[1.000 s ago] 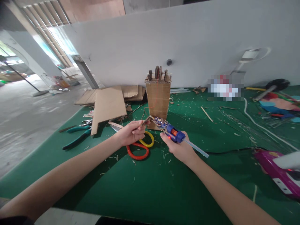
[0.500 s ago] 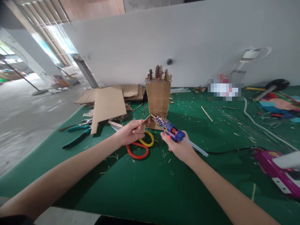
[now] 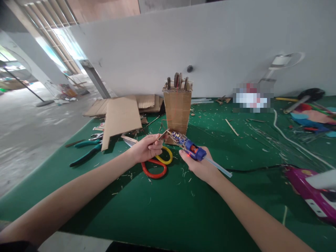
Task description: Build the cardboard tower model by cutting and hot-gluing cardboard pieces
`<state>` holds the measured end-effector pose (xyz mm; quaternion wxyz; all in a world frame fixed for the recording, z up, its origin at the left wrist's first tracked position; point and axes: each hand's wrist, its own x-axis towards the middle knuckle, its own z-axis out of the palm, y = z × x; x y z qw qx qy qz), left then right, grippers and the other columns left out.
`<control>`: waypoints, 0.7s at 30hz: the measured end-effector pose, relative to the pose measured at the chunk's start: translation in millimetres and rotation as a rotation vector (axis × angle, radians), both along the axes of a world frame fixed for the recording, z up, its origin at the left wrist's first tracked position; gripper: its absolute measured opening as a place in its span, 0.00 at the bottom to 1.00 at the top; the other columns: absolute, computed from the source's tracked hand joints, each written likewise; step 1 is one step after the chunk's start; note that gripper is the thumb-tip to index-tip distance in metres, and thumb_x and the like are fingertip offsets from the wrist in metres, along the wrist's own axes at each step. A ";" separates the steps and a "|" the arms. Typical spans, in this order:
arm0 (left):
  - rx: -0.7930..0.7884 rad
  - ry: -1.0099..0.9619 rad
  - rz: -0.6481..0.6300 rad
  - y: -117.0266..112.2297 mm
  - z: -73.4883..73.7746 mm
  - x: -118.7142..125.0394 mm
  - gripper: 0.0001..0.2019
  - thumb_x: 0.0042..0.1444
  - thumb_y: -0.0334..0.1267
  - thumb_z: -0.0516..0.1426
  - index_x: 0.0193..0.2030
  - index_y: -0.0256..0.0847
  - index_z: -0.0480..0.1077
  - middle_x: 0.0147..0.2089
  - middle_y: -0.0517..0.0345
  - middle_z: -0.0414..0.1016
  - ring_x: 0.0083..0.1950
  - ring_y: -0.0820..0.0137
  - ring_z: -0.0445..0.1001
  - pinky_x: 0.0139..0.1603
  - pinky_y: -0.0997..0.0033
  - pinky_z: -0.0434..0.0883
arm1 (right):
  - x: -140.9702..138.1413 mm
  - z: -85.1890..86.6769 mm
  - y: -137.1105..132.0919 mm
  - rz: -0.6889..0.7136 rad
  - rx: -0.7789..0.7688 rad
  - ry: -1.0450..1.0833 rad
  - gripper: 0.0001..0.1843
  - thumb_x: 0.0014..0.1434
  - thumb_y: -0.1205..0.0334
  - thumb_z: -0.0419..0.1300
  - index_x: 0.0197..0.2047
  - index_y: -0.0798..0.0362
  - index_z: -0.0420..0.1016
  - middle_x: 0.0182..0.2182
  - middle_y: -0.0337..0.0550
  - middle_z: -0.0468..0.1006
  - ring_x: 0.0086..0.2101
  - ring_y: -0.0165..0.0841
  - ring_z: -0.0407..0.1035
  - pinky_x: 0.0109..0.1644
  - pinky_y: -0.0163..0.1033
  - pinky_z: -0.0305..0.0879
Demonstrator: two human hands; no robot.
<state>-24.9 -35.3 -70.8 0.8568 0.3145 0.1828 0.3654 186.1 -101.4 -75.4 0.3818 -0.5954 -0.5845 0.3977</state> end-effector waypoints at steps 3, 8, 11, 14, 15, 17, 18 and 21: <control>-0.002 0.006 0.002 -0.3 0.6 0.5 0.05 0.58 0.30 0.55 0.37 0.29 0.70 0.23 0.64 0.61 0.17 0.86 0.53 0.20 0.83 0.56 | -0.3 3.7 -1.2 0.041 -0.006 -0.019 0.23 0.51 0.42 0.58 0.17 0.50 0.61 0.11 0.35 0.64 0.15 0.30 0.62 0.21 0.36 0.61; -0.008 0.025 0.012 -0.9 1.8 0.6 0.05 0.57 0.30 0.56 0.37 0.30 0.71 0.23 0.64 0.61 0.17 0.86 0.52 0.20 0.82 0.55 | 0.1 1.3 0.3 0.000 -0.002 -0.018 0.24 0.51 0.40 0.58 0.18 0.50 0.61 0.11 0.35 0.63 0.16 0.30 0.62 0.21 0.36 0.61; -0.002 0.019 0.005 -0.6 1.4 0.2 0.05 0.57 0.30 0.55 0.37 0.30 0.71 0.23 0.64 0.61 0.17 0.86 0.52 0.20 0.82 0.55 | 0.9 -1.1 1.6 -0.016 0.000 -0.015 0.24 0.50 0.40 0.58 0.18 0.50 0.61 0.12 0.35 0.63 0.15 0.29 0.62 0.22 0.36 0.62; 0.004 0.013 -0.006 0.1 0.6 -0.1 0.06 0.58 0.30 0.55 0.38 0.29 0.71 0.23 0.64 0.61 0.17 0.86 0.52 0.20 0.82 0.55 | 1.3 -1.4 2.1 -0.037 -0.009 -0.011 0.23 0.49 0.42 0.60 0.18 0.50 0.61 0.12 0.34 0.63 0.15 0.29 0.63 0.22 0.36 0.63; 0.005 0.011 -0.009 0.2 0.4 -0.1 0.06 0.58 0.30 0.55 0.38 0.28 0.71 0.23 0.64 0.61 0.17 0.86 0.52 0.20 0.83 0.55 | 1.2 -1.1 2.2 -0.043 -0.012 -0.011 0.22 0.48 0.42 0.61 0.18 0.50 0.61 0.12 0.34 0.63 0.16 0.29 0.63 0.22 0.36 0.63; 0.008 0.010 -0.012 0.2 0.2 -0.3 0.06 0.58 0.30 0.54 0.38 0.29 0.71 0.23 0.64 0.61 0.17 0.86 0.52 0.20 0.83 0.55 | 1.0 -0.3 2.1 -0.042 -0.014 -0.012 0.22 0.48 0.43 0.61 0.18 0.50 0.61 0.12 0.34 0.63 0.16 0.29 0.63 0.23 0.36 0.63; 0.009 0.009 -0.012 0.1 0.1 -0.3 0.06 0.58 0.30 0.54 0.38 0.29 0.71 0.23 0.64 0.61 0.17 0.86 0.52 0.20 0.82 0.55 | 0.8 0.2 2.0 -0.034 -0.015 -0.012 0.22 0.48 0.44 0.61 0.18 0.50 0.61 0.12 0.34 0.63 0.16 0.29 0.63 0.23 0.36 0.63; 0.012 0.009 -0.011 -0.2 -0.1 -0.5 0.06 0.59 0.30 0.54 0.38 0.29 0.70 0.23 0.64 0.61 0.17 0.86 0.52 0.20 0.82 0.55 | 0.0 2.8 0.9 0.003 -0.010 -0.021 0.21 0.50 0.44 0.61 0.18 0.50 0.60 0.12 0.34 0.63 0.16 0.29 0.62 0.22 0.36 0.61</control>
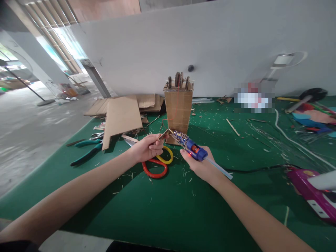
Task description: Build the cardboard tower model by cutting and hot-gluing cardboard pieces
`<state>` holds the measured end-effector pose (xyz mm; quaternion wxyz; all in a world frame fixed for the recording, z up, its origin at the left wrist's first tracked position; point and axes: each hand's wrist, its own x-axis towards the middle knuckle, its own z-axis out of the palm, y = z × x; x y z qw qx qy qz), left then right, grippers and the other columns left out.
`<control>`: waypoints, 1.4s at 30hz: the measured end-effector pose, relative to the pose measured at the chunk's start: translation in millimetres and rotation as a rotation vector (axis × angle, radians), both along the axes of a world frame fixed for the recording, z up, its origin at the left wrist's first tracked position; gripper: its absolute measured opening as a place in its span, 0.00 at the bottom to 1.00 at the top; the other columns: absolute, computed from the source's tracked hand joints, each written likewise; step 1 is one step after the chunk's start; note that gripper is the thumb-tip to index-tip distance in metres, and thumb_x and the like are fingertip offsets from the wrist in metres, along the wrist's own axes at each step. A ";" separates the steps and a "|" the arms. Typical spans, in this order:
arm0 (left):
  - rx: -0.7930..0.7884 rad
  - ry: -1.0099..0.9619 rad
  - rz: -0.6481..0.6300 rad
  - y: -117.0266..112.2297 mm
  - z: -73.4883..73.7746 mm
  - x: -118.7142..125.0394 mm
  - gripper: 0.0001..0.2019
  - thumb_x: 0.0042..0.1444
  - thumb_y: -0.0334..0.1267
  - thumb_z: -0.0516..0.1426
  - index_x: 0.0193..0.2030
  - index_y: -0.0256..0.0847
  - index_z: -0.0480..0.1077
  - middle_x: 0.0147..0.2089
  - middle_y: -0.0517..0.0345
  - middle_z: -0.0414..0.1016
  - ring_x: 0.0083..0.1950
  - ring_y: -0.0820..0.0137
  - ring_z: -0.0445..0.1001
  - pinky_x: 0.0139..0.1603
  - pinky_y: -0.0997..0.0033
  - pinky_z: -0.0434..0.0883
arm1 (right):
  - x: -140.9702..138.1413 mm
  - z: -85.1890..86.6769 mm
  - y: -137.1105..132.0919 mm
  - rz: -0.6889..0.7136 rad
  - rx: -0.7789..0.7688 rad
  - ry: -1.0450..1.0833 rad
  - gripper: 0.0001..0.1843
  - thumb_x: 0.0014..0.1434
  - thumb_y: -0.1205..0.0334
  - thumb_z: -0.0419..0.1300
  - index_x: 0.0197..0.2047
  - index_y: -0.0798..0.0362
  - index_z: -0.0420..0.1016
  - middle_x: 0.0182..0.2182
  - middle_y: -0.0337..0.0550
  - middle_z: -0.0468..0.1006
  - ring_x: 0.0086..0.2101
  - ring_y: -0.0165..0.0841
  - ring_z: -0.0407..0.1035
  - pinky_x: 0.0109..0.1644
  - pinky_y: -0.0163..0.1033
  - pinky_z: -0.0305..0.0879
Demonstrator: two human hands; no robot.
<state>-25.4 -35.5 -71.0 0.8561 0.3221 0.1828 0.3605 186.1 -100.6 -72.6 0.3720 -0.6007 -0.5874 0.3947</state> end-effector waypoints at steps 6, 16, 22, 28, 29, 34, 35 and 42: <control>0.016 0.000 0.000 -0.1 0.0 0.3 0.05 0.59 0.30 0.54 0.32 0.30 0.68 0.23 0.64 0.60 0.18 0.86 0.53 0.21 0.82 0.55 | -1.0 5.5 -3.4 0.086 0.076 -0.057 0.21 0.50 0.47 0.61 0.16 0.49 0.59 0.12 0.35 0.63 0.16 0.30 0.61 0.22 0.36 0.59; 0.037 -0.005 -0.001 0.7 -1.4 0.5 0.06 0.60 0.28 0.51 0.40 0.30 0.69 0.23 0.64 0.60 0.18 0.86 0.53 0.21 0.83 0.56 | -1.4 4.6 -4.3 0.147 0.114 -0.047 0.21 0.50 0.51 0.61 0.16 0.49 0.57 0.12 0.33 0.62 0.15 0.29 0.60 0.20 0.35 0.57; 0.030 -0.005 0.005 0.7 -1.3 0.7 0.07 0.59 0.29 0.52 0.29 0.33 0.64 0.23 0.64 0.60 0.18 0.86 0.52 0.21 0.82 0.56 | -1.6 4.7 -4.5 0.113 0.119 -0.049 0.21 0.50 0.51 0.61 0.16 0.50 0.57 0.11 0.33 0.62 0.15 0.28 0.60 0.20 0.35 0.57; 0.032 0.024 0.016 0.2 -0.2 0.7 0.05 0.58 0.29 0.54 0.31 0.33 0.66 0.23 0.64 0.60 0.18 0.86 0.52 0.21 0.83 0.55 | -2.2 4.4 -5.1 0.142 0.131 -0.072 0.20 0.50 0.53 0.61 0.16 0.50 0.56 0.12 0.33 0.61 0.15 0.28 0.60 0.19 0.33 0.56; 0.034 0.028 0.016 0.1 -0.2 0.8 0.04 0.58 0.29 0.54 0.32 0.32 0.67 0.23 0.64 0.60 0.18 0.86 0.52 0.21 0.83 0.55 | -2.3 4.5 -5.1 0.153 0.140 -0.080 0.20 0.50 0.53 0.61 0.16 0.50 0.56 0.12 0.33 0.61 0.15 0.27 0.60 0.19 0.33 0.55; 0.034 0.040 0.018 -0.5 -0.5 0.9 0.07 0.60 0.30 0.52 0.40 0.29 0.70 0.23 0.64 0.60 0.18 0.86 0.52 0.22 0.83 0.56 | -2.2 3.2 -4.3 0.226 0.178 -0.111 0.20 0.52 0.54 0.60 0.17 0.51 0.56 0.13 0.32 0.60 0.15 0.26 0.58 0.18 0.32 0.52; 0.031 0.041 0.019 -0.6 -0.5 0.9 0.08 0.60 0.30 0.52 0.41 0.29 0.71 0.23 0.64 0.60 0.18 0.86 0.51 0.22 0.83 0.56 | -2.1 2.4 -4.2 0.234 0.190 -0.113 0.20 0.52 0.54 0.60 0.17 0.51 0.56 0.13 0.32 0.60 0.15 0.25 0.56 0.18 0.32 0.51; 0.021 0.049 0.034 -0.2 -0.4 0.9 0.06 0.59 0.30 0.53 0.38 0.31 0.71 0.23 0.64 0.60 0.18 0.86 0.52 0.21 0.83 0.56 | -2.6 0.8 -4.2 0.235 0.217 -0.115 0.20 0.51 0.55 0.60 0.17 0.51 0.55 0.13 0.31 0.58 0.15 0.24 0.54 0.17 0.31 0.49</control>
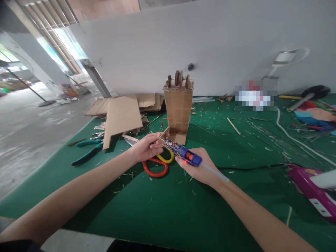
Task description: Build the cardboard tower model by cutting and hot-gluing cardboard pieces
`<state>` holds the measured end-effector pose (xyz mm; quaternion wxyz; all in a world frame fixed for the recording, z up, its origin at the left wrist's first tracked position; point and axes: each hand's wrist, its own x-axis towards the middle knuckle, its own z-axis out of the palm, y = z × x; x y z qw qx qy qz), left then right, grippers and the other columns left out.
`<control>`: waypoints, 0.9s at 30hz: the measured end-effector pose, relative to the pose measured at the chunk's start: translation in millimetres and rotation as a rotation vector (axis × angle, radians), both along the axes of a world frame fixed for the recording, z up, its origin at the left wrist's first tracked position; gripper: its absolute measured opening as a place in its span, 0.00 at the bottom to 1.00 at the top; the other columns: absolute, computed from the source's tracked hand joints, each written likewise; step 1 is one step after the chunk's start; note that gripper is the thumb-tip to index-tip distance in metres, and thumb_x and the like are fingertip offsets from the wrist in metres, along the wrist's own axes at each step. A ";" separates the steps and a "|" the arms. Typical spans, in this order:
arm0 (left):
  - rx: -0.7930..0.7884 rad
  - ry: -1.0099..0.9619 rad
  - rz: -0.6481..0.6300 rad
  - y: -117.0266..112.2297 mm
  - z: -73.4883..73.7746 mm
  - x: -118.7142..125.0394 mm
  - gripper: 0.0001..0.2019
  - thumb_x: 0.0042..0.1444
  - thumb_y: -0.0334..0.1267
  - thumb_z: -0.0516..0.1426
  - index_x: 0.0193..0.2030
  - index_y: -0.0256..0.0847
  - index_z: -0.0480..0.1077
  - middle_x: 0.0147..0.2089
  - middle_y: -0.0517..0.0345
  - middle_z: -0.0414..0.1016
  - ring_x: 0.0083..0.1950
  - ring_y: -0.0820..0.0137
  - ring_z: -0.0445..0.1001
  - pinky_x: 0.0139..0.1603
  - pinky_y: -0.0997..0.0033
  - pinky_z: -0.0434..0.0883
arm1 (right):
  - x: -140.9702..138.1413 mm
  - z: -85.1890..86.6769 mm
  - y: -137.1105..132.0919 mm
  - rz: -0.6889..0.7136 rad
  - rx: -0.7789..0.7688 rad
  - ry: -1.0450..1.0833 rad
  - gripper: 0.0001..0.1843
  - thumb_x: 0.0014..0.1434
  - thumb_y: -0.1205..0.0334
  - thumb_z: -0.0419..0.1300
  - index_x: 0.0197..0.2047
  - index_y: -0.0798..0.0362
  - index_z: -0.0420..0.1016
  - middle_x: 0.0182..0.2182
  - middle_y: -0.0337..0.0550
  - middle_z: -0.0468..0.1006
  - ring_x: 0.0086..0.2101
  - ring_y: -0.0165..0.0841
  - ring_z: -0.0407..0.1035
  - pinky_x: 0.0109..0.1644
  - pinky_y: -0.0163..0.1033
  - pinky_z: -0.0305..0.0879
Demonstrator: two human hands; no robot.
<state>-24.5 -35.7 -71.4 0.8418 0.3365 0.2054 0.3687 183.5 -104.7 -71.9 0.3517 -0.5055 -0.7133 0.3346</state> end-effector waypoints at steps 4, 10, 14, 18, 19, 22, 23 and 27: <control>0.013 -0.010 -0.018 1.0 -1.0 -0.3 0.06 0.60 0.30 0.52 0.38 0.30 0.70 0.23 0.64 0.60 0.18 0.86 0.52 0.22 0.83 0.56 | -1.1 3.4 -0.5 -0.041 -0.010 -0.001 0.21 0.52 0.54 0.59 0.17 0.50 0.54 0.12 0.32 0.59 0.15 0.26 0.58 0.18 0.32 0.53; 0.023 -0.018 -0.020 1.3 -1.8 -0.5 0.06 0.60 0.30 0.52 0.35 0.31 0.69 0.24 0.64 0.60 0.18 0.86 0.52 0.22 0.82 0.56 | -1.5 4.4 -1.6 -0.080 -0.038 0.009 0.21 0.52 0.53 0.60 0.16 0.50 0.55 0.12 0.32 0.61 0.15 0.27 0.59 0.18 0.33 0.53; 0.008 -0.012 -0.013 0.7 -1.1 -0.4 0.06 0.60 0.30 0.52 0.36 0.31 0.69 0.23 0.64 0.60 0.18 0.86 0.52 0.22 0.82 0.56 | -0.3 3.6 -1.2 -0.023 -0.042 -0.017 0.20 0.52 0.54 0.60 0.17 0.50 0.56 0.13 0.33 0.62 0.15 0.26 0.59 0.18 0.32 0.52; -0.008 0.001 0.005 -0.1 0.2 0.0 0.05 0.59 0.30 0.53 0.35 0.31 0.69 0.23 0.64 0.60 0.18 0.86 0.52 0.22 0.83 0.56 | 0.7 1.8 -0.8 0.002 -0.034 -0.014 0.20 0.52 0.54 0.60 0.17 0.50 0.55 0.13 0.32 0.60 0.16 0.25 0.57 0.18 0.32 0.50; -0.011 0.006 0.006 -0.3 0.5 0.1 0.05 0.59 0.30 0.53 0.35 0.31 0.69 0.23 0.64 0.60 0.18 0.86 0.52 0.22 0.83 0.56 | 0.4 1.1 -0.9 0.006 -0.030 -0.014 0.20 0.52 0.54 0.60 0.17 0.51 0.55 0.13 0.32 0.59 0.16 0.25 0.55 0.18 0.32 0.49; -0.011 0.013 0.002 -0.5 0.8 0.2 0.05 0.59 0.30 0.53 0.37 0.31 0.69 0.22 0.64 0.60 0.18 0.86 0.52 0.22 0.83 0.56 | -1.4 -0.5 -1.3 0.012 0.000 -0.018 0.21 0.52 0.54 0.60 0.17 0.51 0.54 0.13 0.31 0.57 0.16 0.24 0.51 0.18 0.32 0.47; -0.009 0.010 0.000 -0.4 0.6 0.2 0.05 0.59 0.30 0.53 0.38 0.31 0.69 0.22 0.64 0.60 0.18 0.86 0.52 0.22 0.83 0.56 | -1.8 -0.2 -1.2 0.012 0.014 -0.021 0.21 0.52 0.54 0.59 0.17 0.51 0.54 0.13 0.31 0.57 0.16 0.24 0.51 0.18 0.32 0.47; 0.010 -0.027 -0.017 0.5 -1.1 -0.2 0.06 0.60 0.30 0.52 0.32 0.32 0.67 0.23 0.64 0.60 0.18 0.86 0.53 0.21 0.83 0.56 | 5.4 6.4 2.9 0.025 0.162 -0.109 0.16 0.53 0.54 0.58 0.20 0.51 0.60 0.17 0.35 0.64 0.18 0.27 0.58 0.22 0.34 0.54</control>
